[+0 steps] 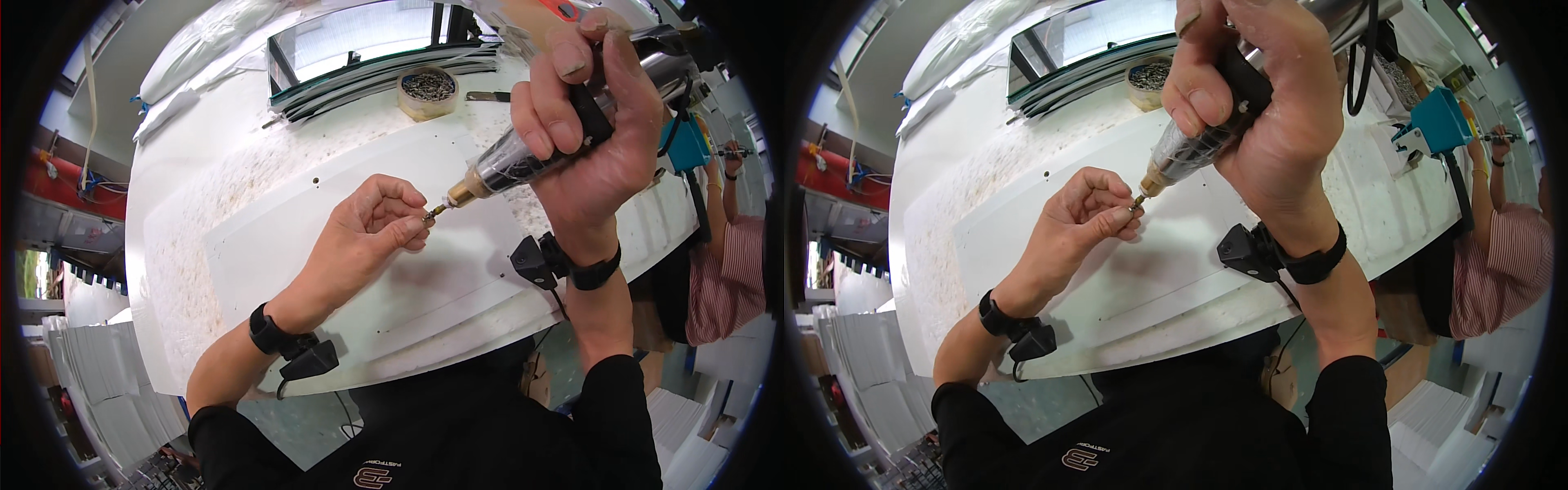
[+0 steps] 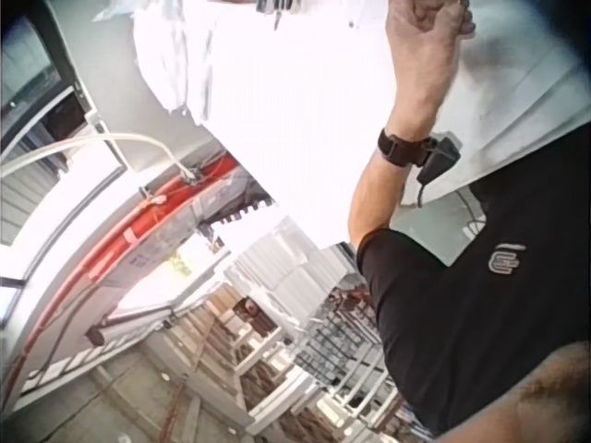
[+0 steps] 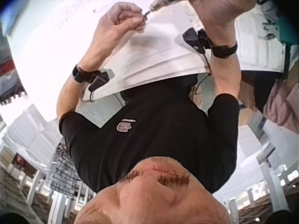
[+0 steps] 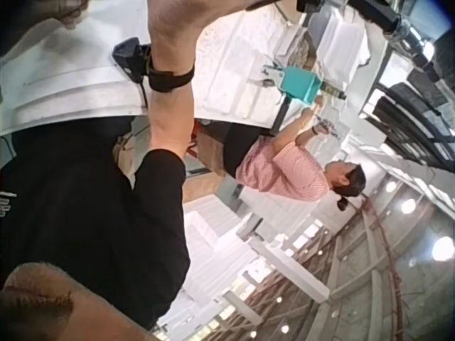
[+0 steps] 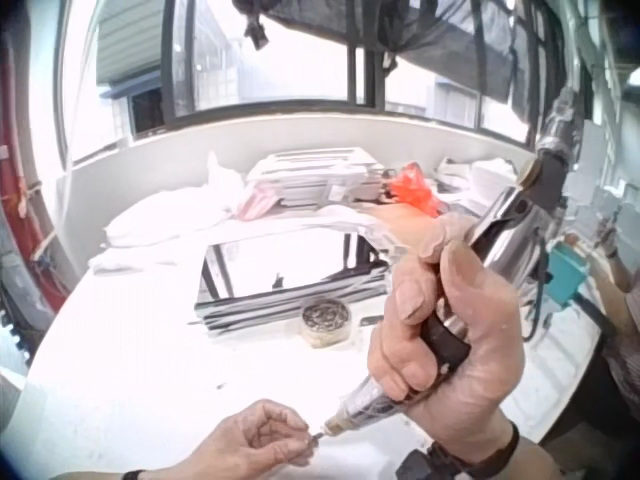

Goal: The person cleans a rectangular glass panel with a cloth, applies a white adhesive using a manual dispenser, and places a white backing sheet over the adhesive. They then use a pneumatic screwdriver to fasten multiple screws into the corners and edges of the backing sheet to secure the assembly.

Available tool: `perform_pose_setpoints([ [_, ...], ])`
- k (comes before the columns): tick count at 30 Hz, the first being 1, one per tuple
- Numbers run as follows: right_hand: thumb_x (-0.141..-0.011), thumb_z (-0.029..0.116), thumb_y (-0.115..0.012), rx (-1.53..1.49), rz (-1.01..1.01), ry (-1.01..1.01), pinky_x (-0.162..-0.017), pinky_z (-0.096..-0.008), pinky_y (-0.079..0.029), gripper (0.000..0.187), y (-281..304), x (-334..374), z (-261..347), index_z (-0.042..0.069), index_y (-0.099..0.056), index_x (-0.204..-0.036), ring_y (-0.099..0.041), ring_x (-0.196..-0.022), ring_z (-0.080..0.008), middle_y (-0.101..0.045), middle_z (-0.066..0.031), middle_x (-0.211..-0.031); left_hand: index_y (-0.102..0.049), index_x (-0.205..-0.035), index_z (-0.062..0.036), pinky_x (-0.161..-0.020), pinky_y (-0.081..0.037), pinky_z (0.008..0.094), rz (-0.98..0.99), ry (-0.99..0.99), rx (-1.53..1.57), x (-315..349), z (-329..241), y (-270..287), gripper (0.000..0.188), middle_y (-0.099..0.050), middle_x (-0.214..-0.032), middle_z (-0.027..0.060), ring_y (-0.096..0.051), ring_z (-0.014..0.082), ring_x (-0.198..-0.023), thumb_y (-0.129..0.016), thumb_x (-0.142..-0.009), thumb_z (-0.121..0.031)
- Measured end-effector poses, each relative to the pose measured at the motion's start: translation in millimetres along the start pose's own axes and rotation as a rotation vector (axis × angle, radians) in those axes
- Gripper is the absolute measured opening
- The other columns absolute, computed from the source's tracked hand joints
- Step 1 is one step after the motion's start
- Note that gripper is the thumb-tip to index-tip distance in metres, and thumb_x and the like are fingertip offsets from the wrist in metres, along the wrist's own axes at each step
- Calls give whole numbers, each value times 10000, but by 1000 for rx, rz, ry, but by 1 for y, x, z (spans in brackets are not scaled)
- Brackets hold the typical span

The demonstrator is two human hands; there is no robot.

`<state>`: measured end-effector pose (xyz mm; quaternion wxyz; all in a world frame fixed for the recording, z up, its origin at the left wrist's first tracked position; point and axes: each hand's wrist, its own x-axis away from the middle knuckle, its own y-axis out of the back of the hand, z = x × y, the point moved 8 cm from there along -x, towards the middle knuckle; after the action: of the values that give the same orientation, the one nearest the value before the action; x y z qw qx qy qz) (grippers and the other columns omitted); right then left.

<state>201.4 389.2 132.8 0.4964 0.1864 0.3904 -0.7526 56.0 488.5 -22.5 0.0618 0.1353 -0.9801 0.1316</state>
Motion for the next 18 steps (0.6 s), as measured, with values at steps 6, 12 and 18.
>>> perform_pose_setpoints([
  [6, -1025, 278, -607, 191, -114, -46, -446, -261, -416, 263, 2, -32, -11, 51, -560, -901, -467, -459, -90, -554, -34, -738, -583, -1164, -16, -857, -552, 287, -88, -230, -646, -41, -47, 2, 176, -731, -1060, 79, -697, 136, -972, -637, -997, -35],
  [12, -1009, 169, -663, 327, -80, -53, -453, -231, -404, 143, 15, -51, -44, 68, -606, -925, -509, -511, -52, -587, -3, -738, -574, -1197, -11, -844, -563, 355, -93, -337, -897, -83, -53, 8, 232, -755, -1099, 147, -725, 272, -912, -576, -965, -21],
  [18, -997, 152, -679, 307, -102, -86, -448, -226, -413, 118, 30, -50, -56, 68, -602, -968, -511, -514, -47, -576, 1, -723, -553, -1189, -40, -841, -533, 304, -105, -256, -899, -95, -40, 11, 216, -772, -1120, 77, -717, 190, -934, -611, -981, -43],
])
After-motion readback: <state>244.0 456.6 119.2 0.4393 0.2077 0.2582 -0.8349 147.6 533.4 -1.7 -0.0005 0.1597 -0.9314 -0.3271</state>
